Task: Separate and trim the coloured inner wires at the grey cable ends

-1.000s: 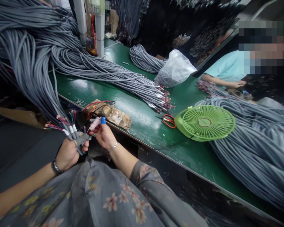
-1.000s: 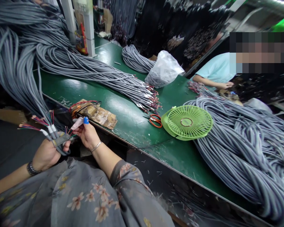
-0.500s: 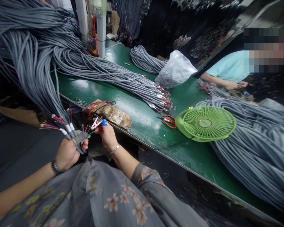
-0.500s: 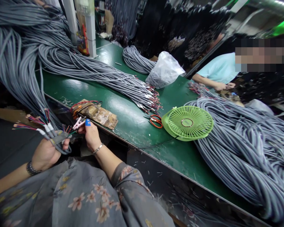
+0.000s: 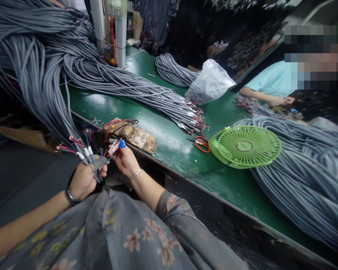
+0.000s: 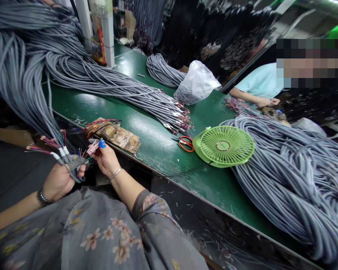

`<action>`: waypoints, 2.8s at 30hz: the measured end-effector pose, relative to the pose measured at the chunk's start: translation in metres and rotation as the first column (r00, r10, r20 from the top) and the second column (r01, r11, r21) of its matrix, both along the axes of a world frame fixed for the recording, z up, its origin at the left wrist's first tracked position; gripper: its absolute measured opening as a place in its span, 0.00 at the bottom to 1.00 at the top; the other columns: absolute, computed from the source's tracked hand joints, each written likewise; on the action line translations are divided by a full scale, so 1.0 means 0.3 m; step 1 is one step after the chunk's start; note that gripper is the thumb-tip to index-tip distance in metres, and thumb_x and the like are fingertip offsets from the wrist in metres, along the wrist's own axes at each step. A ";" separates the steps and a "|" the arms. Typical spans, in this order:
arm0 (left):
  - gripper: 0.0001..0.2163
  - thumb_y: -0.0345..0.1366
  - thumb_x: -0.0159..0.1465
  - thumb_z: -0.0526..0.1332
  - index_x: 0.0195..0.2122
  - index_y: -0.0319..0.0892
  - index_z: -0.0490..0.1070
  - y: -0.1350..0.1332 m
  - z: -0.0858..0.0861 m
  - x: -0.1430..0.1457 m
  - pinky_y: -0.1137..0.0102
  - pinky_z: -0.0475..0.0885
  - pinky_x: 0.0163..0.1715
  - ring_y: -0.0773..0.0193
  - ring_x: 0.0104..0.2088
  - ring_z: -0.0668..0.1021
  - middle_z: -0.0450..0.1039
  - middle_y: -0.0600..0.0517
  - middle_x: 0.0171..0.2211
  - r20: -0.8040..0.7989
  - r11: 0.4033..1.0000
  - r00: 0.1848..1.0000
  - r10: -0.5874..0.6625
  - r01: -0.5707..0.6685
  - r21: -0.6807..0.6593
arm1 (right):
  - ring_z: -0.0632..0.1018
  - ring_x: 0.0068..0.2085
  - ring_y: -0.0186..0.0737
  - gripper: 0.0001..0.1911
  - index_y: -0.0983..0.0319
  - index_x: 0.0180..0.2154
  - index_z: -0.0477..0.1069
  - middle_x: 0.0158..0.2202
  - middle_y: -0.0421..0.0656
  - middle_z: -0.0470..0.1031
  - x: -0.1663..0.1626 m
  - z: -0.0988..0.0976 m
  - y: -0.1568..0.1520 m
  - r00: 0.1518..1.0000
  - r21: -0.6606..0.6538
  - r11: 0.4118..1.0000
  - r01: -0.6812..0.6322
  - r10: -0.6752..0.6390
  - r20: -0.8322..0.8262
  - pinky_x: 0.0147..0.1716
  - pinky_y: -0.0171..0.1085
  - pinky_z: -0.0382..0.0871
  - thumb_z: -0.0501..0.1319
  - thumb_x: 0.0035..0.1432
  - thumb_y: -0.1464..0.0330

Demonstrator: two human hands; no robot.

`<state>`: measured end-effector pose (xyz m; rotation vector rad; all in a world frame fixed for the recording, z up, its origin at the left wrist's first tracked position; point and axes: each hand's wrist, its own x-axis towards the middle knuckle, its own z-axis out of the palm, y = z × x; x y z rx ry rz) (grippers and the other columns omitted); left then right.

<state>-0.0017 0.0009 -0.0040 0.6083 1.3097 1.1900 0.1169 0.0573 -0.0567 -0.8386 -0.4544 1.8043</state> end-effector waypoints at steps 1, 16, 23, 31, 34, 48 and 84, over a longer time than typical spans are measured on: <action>0.10 0.36 0.40 0.74 0.19 0.42 0.73 -0.001 0.000 -0.001 0.75 0.64 0.17 0.70 0.16 0.69 0.71 0.56 0.14 0.003 1.000 1.000 -0.002 0.002 0.001 | 0.80 0.36 0.40 0.22 0.61 0.37 0.80 0.32 0.44 0.81 0.004 -0.002 -0.002 1.000 0.000 1.000 -0.014 0.014 0.005 0.39 0.37 0.76 0.70 0.64 0.47; 0.13 0.42 0.41 0.79 0.17 0.43 0.76 -0.039 -0.052 -0.045 0.72 0.69 0.20 0.66 0.17 0.74 0.76 0.51 0.16 -0.134 0.977 0.974 -0.185 0.196 0.078 | 0.72 0.28 0.32 0.22 0.61 0.27 0.75 0.25 0.35 0.75 0.076 0.027 -0.088 0.923 0.194 0.927 -0.320 0.258 0.286 0.35 0.35 0.69 0.83 0.41 0.57; 0.11 0.40 0.43 0.77 0.16 0.42 0.78 -0.028 -0.066 -0.073 0.71 0.67 0.19 0.63 0.16 0.75 0.78 0.48 0.15 -0.235 0.929 0.903 -0.359 0.371 0.006 | 0.71 0.28 0.32 0.27 0.61 0.28 0.76 0.26 0.35 0.76 0.090 0.011 -0.085 0.874 0.264 0.880 -0.395 0.272 0.402 0.35 0.36 0.68 0.82 0.39 0.48; 0.12 0.40 0.36 0.77 0.18 0.41 0.78 -0.018 -0.044 -0.047 0.74 0.69 0.17 0.68 0.15 0.74 0.76 0.53 0.14 -0.062 0.997 0.995 -0.072 0.071 -0.020 | 0.71 0.25 0.30 0.37 0.59 0.32 0.71 0.23 0.31 0.72 0.081 -0.006 -0.100 0.910 0.124 0.950 -0.286 0.229 0.345 0.29 0.34 0.70 0.81 0.31 0.40; 0.12 0.40 0.35 0.76 0.17 0.41 0.78 -0.015 -0.042 -0.039 0.76 0.68 0.17 0.70 0.15 0.74 0.76 0.52 0.14 -0.081 0.997 0.994 -0.073 0.071 -0.029 | 0.69 0.24 0.30 0.35 0.58 0.31 0.68 0.22 0.30 0.69 0.058 -0.014 -0.121 0.913 0.136 0.956 -0.262 0.199 0.357 0.26 0.34 0.67 0.81 0.35 0.44; 0.12 0.40 0.34 0.77 0.15 0.42 0.78 -0.010 -0.050 -0.053 0.74 0.71 0.17 0.67 0.15 0.75 0.77 0.50 0.14 -0.043 0.978 0.978 -0.203 0.200 -0.066 | 0.68 0.24 0.30 0.25 0.59 0.27 0.70 0.22 0.33 0.71 0.044 0.018 -0.119 0.925 0.202 0.943 -0.266 0.190 0.329 0.27 0.34 0.65 0.81 0.42 0.53; 0.07 0.37 0.38 0.73 0.16 0.42 0.77 -0.021 -0.075 -0.050 0.73 0.68 0.18 0.67 0.15 0.74 0.76 0.51 0.14 -0.117 0.986 0.979 -0.169 0.168 -0.019 | 0.63 0.19 0.28 0.22 0.58 0.23 0.67 0.16 0.30 0.64 0.016 0.012 -0.126 0.924 0.066 0.985 -0.162 0.128 0.359 0.23 0.33 0.60 0.77 0.44 0.56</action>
